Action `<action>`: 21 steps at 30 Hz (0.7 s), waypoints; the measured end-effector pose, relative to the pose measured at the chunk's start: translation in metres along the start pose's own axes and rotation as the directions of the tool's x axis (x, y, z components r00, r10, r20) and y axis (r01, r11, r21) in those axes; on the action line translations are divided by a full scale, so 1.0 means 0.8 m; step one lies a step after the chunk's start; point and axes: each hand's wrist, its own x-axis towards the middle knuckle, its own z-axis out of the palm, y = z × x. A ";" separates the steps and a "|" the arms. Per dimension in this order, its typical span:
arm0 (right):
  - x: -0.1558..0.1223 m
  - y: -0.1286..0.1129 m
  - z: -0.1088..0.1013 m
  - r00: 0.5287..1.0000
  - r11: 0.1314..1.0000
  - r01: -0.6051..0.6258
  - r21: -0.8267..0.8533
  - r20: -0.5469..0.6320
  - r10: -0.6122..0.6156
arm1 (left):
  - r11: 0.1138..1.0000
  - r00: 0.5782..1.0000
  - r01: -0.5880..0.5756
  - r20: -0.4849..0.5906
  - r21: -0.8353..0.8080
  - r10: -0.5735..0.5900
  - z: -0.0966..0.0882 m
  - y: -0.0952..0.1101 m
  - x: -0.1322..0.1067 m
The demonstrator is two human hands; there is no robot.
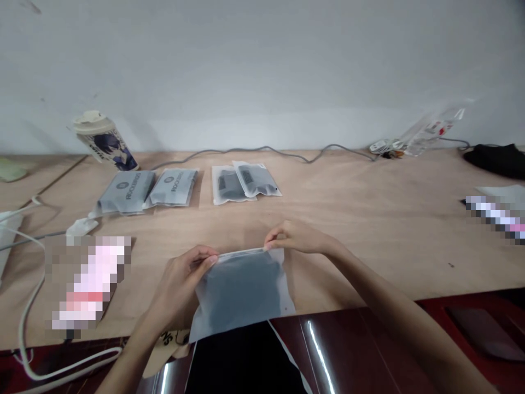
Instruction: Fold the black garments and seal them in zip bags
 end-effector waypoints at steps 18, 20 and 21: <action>-0.077 -0.060 0.018 0.877 0.907 0.081 -0.414 -0.403 -0.262 | 0.792 0.798 -0.421 -0.234 0.442 0.555 -0.022 0.004 0.045; -0.069 -0.053 0.038 0.898 0.884 0.132 -0.448 -0.323 -0.298 | 0.850 0.838 -0.331 -0.286 0.409 0.464 -0.007 -0.018 0.045; -0.059 -0.046 0.043 0.897 0.880 0.145 -0.452 -0.316 -0.310 | 0.886 0.855 -0.264 -0.333 0.381 0.398 0.002 -0.026 0.045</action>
